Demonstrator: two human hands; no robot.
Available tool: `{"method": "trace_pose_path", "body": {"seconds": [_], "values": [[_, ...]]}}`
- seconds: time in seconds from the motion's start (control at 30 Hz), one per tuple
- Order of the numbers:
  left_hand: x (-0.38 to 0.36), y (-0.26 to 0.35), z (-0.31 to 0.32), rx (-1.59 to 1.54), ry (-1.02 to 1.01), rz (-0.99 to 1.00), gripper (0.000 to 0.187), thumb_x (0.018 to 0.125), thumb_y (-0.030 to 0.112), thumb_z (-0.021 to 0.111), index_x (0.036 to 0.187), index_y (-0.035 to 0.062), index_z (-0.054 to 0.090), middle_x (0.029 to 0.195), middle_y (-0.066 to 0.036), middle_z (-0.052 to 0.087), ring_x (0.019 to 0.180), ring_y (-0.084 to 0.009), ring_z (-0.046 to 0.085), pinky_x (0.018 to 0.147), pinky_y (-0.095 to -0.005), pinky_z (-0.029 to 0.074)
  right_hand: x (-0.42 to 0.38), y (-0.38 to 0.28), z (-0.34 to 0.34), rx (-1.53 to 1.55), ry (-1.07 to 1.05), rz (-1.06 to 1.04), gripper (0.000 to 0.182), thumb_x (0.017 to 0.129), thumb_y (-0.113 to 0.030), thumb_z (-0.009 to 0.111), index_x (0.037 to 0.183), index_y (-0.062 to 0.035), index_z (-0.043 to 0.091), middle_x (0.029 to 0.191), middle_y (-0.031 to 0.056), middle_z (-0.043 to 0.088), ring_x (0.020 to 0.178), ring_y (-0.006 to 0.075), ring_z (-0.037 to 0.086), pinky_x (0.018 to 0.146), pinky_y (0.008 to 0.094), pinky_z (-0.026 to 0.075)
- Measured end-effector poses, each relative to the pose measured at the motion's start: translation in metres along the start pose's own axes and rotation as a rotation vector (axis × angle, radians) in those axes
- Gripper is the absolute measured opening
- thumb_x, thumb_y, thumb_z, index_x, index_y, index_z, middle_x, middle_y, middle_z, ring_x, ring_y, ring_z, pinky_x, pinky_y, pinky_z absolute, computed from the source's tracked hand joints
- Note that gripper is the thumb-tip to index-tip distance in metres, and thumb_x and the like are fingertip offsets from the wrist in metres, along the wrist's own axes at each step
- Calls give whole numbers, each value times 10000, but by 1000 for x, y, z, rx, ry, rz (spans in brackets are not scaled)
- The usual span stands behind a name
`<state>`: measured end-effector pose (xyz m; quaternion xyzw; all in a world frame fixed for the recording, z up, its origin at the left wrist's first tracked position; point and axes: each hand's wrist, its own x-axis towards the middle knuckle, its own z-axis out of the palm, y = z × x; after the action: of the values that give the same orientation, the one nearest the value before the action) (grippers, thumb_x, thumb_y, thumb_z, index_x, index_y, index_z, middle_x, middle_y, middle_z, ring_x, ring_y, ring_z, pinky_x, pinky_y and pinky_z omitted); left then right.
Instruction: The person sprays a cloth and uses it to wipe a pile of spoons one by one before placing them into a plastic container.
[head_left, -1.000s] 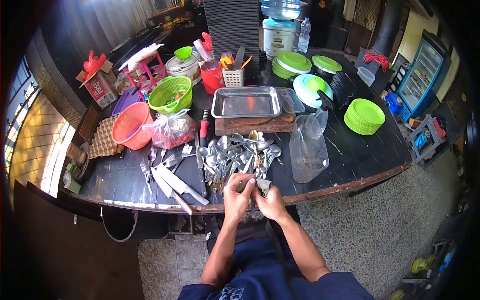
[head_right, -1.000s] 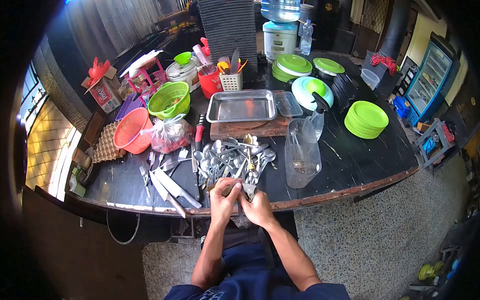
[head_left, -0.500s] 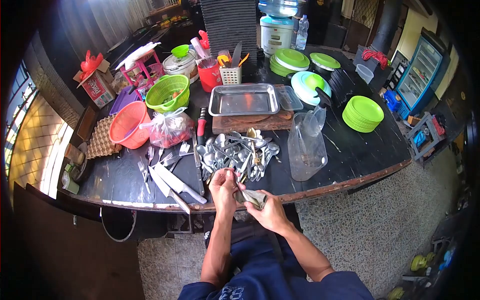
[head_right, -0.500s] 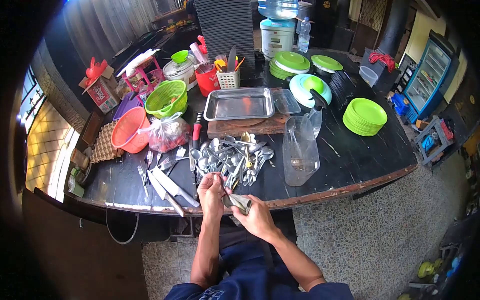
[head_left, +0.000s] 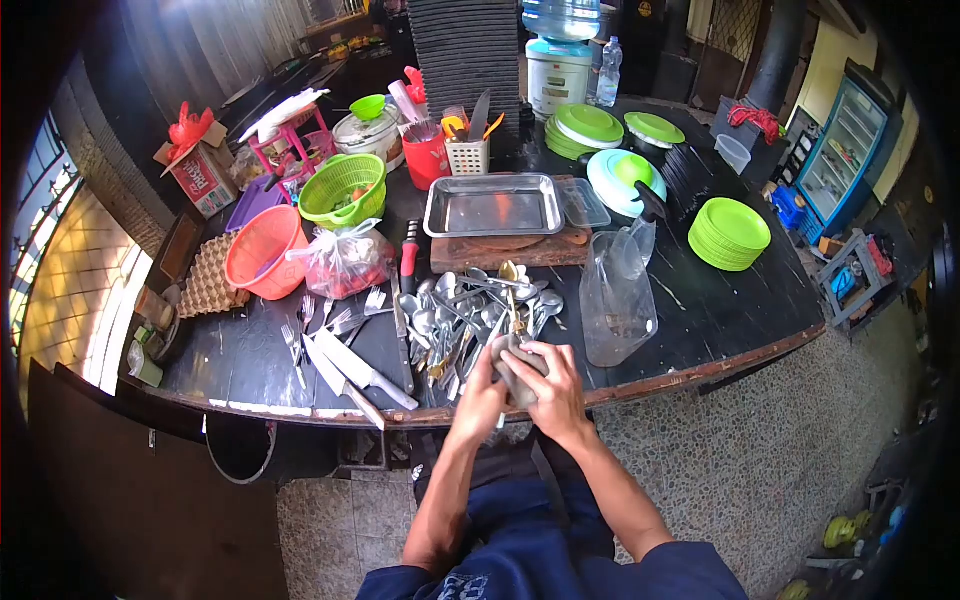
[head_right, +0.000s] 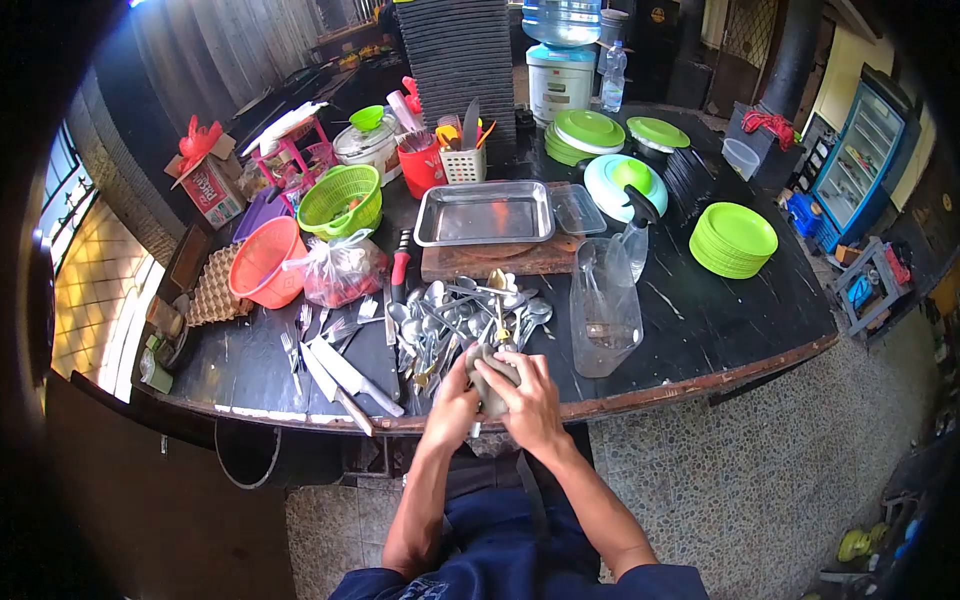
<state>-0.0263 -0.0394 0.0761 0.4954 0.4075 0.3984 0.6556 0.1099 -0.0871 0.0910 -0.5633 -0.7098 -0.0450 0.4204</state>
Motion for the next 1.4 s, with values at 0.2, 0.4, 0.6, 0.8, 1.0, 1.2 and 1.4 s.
{"method": "trace_pose_path", "body": {"seconds": [0.2, 0.4, 0.6, 0.8, 1.0, 1.2, 1.4], "values": [[-4, -11, 0, 185, -25, 31, 326, 999, 26, 531, 1319, -35, 562, 1038, -123, 696, 693, -99, 568, 598, -282, 473, 3, 30, 9, -69, 82, -52, 535, 703, -38, 763, 1228, -135, 739, 1167, 64, 659, 988, 303, 612, 805, 402, 551], [-15, 6, 8, 3, -82, -14, 279, 1053, 36, 482, 1308, 3, 373, 821, -81, 670, 567, -62, 456, 502, -225, 371, 11, 45, 19, 223, 254, 315, 329, 850, 26, 689, 1171, -36, 724, 1069, 121, 682, 960, 244, 663, 825, 354, 529], [-5, -11, 4, -148, -32, -48, 247, 1052, 46, 506, 1208, 62, 314, 779, -106, 644, 532, -76, 457, 451, -235, 334, -5, 8, 21, 892, 15, 677, 239, 1032, -208, 630, 1053, 19, 702, 706, -2, 651, 577, 48, 560, 493, 254, 426], [1, -20, 4, -278, 192, -89, 399, 1031, 172, 631, 1227, 100, 292, 807, -80, 579, 530, -92, 479, 419, -244, 369, -36, -2, 41, 774, 48, 710, 208, 975, -150, 693, 1079, 30, 709, 827, 67, 739, 708, 103, 673, 604, 310, 532], [7, -24, -6, -498, 154, -62, 241, 1041, 251, 624, 1141, 39, 677, 930, -17, 646, 886, -58, 562, 734, -231, 458, -50, -23, 51, 718, -12, 621, 267, 901, -102, 720, 1128, 37, 698, 950, 160, 760, 872, 220, 746, 774, 373, 569], [2, -20, 0, -560, 127, 23, 209, 1032, 207, 624, 1098, 26, 705, 1031, -34, 707, 938, -97, 602, 868, -272, 473, -37, -23, 40, 724, -122, 672, 254, 891, -133, 724, 1091, 22, 705, 885, 144, 759, 799, 203, 736, 711, 388, 553], [8, -14, -25, -343, 143, 16, 176, 1010, 155, 648, 1059, 2, 719, 905, -61, 724, 796, -115, 647, 766, -272, 517, -34, -23, 18, 670, -203, 667, 269, 887, -211, 767, 1035, 11, 736, 839, 121, 758, 738, 164, 703, 688, 377, 546]]}}
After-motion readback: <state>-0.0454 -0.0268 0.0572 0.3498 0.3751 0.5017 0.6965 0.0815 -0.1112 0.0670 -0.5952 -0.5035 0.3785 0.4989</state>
